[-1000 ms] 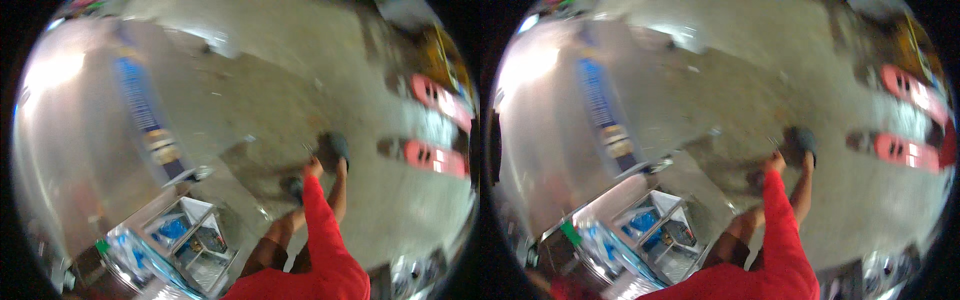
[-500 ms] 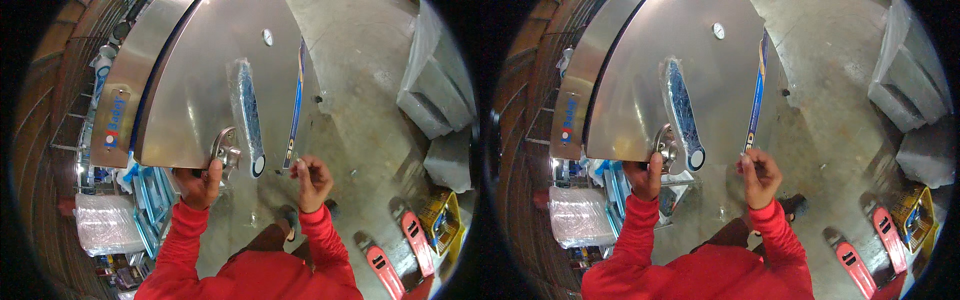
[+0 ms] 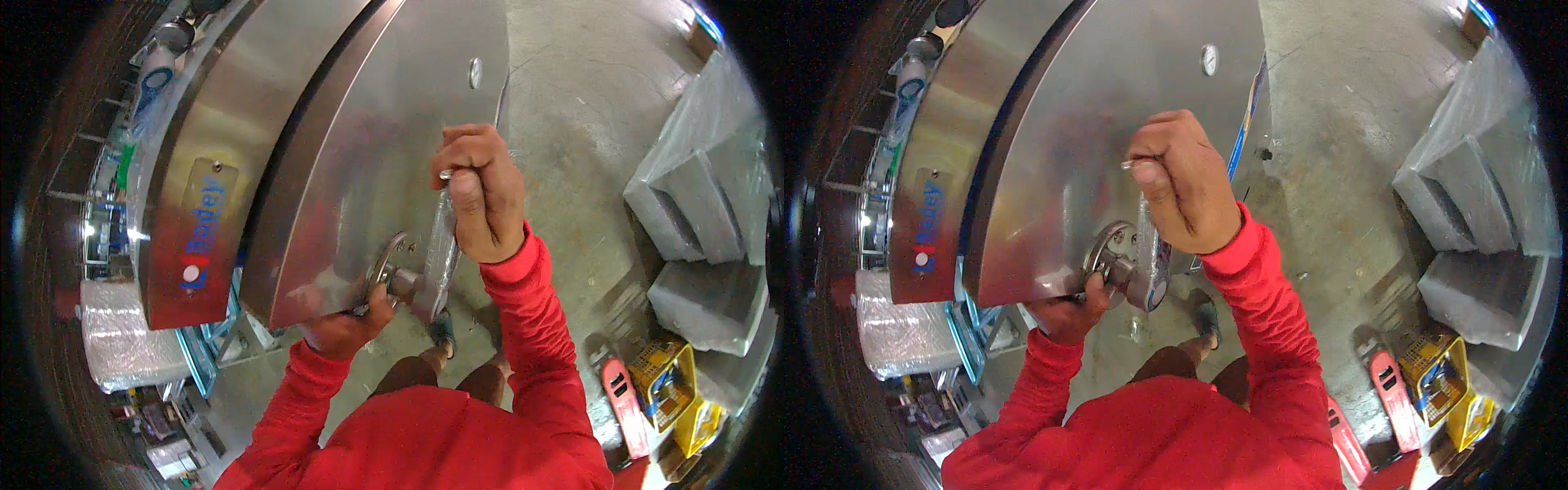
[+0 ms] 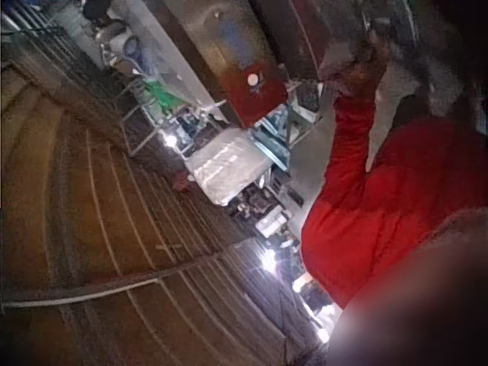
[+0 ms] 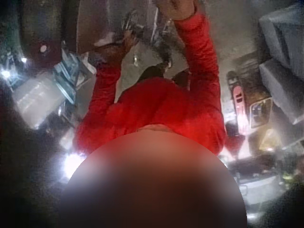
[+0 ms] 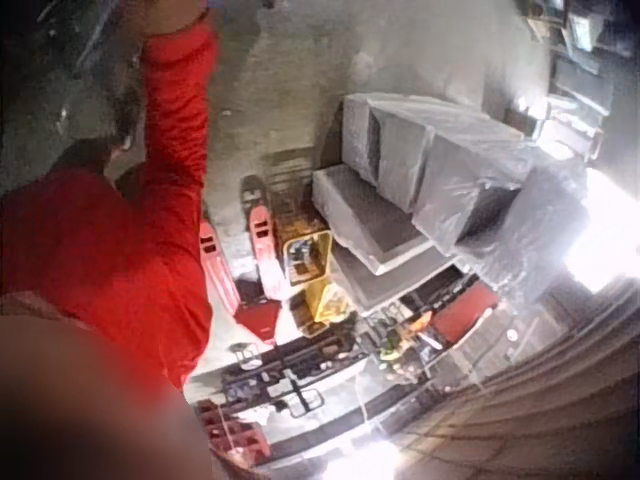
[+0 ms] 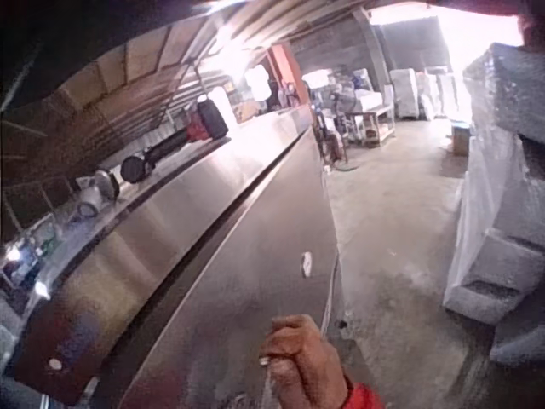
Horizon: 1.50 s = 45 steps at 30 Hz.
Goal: The person installs caster wheels onto the bottom of a stainless steel commercial oven. They align each wheel, insert screws, and tighten them by hand to secure the wheels in place.
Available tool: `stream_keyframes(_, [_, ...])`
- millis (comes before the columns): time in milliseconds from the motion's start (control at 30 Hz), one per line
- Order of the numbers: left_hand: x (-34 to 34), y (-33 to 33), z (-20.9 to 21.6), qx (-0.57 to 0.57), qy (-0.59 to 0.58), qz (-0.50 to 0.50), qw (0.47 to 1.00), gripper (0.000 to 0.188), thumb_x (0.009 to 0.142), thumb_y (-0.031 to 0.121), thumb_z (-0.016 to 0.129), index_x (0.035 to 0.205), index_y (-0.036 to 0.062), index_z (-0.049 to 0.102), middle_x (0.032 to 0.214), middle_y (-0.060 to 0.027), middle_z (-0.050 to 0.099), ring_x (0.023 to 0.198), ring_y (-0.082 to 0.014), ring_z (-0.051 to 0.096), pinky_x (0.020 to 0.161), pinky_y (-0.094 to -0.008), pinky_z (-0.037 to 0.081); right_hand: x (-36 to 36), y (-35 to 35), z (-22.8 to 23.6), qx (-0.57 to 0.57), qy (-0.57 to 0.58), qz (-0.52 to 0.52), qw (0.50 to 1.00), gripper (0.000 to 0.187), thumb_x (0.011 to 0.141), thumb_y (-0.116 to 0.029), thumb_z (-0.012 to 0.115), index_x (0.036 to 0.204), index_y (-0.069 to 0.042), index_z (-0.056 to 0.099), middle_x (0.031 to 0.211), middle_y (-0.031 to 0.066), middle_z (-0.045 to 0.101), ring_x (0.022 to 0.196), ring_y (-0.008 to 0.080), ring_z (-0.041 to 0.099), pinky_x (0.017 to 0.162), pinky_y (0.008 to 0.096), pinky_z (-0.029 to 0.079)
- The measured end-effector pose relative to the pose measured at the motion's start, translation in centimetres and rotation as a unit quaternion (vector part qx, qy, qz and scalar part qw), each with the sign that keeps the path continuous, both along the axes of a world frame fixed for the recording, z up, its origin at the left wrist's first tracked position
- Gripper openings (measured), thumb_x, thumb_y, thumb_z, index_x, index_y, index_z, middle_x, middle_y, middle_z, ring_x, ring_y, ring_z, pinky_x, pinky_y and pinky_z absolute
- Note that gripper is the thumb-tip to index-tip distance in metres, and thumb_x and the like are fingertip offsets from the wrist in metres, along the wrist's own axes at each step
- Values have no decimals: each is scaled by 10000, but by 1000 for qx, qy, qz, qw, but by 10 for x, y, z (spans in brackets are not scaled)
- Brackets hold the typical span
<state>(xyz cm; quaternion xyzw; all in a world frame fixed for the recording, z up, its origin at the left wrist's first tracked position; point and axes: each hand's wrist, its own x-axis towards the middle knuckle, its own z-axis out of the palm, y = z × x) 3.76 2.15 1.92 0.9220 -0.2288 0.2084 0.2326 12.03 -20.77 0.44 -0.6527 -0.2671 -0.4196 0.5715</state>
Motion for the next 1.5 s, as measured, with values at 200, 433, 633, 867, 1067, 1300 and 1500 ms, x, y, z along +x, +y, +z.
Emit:
stream_keyframes(200, [-8, 5, 19, 44, 15, -31, 998, 279, 824, 178, 706, 1051, 24, 659, 978, -73, 689, 881, -210, 641, 829, -311, 497, -2, 7, -21, 68, 39, 30, 996, 98, 938, -114, 536, 938, -26, 578, 898, 107, 585, 830, 319, 530, 834, 422, 456])
stream_keyframes(433, [-26, -8, 22, -191, 121, 74, 971, 352, 829, 130, 732, 1144, 27, 615, 1115, -71, 686, 1018, -213, 657, 896, -355, 515, -1, 9, -13, 113, 45, 54, 991, 89, 861, -90, 596, 929, -34, 586, 892, 99, 592, 836, 319, 540, 834, 427, 448])
stream_keyframes(633, [-29, -4, -1, -166, 58, 130, 976, 512, 770, 242, 801, 1170, 7, 583, 1079, -112, 660, 984, -214, 642, 885, -368, 503, 0, 10, -20, 91, 60, 39, 993, 84, 874, -70, 567, 937, -15, 570, 883, 111, 582, 807, 302, 540, 754, 403, 447])
stream_keyframes(867, [-43, -45, -44, -139, -78, 183, 970, 1198, 602, 624, 867, 1410, -17, 256, 1297, -160, 445, 1159, -257, 485, 956, -417, 424, 6, 19, -11, 77, 42, 25, 996, 114, 977, -79, 447, 927, -3, 516, 844, 114, 546, 784, 259, 509, 740, 369, 437])
stream_keyframes(1067, [-35, -50, -51, -142, -146, 171, 964, 1292, 531, 631, 893, 1526, 246, 165, 1433, -259, 333, 1300, -491, 368, 1033, -671, 306, -4, 13, -4, 29, 149, 9, 988, 188, 1022, -159, 424, 947, -5, 501, 854, 106, 535, 777, 199, 507, 723, 333, 435])
stream_keyframes(1300, [-39, -55, -118, -59, -257, 294, 918, 873, 591, 349, 909, 1338, 230, 472, 1447, -257, 297, 1316, -467, 355, 1058, -615, 343, -4, 4, -2, -19, 126, 2, 992, 216, 1035, -193, 423, 1011, 3, 510, 880, 112, 539, 741, 177, 528, 683, 319, 446])
stream_keyframes(1500, [-12, -117, -152, -320, -331, 383, 801, 863, 617, 260, 894, 1298, 78, 395, 1408, -225, 332, 1280, -364, 410, 1030, -473, 391, 21, -27, 7, -144, -25, 74, 987, 247, 1029, -235, 426, 1001, 3, 488, 708, 96, 583, 594, 159, 509, 624, 295, 439])
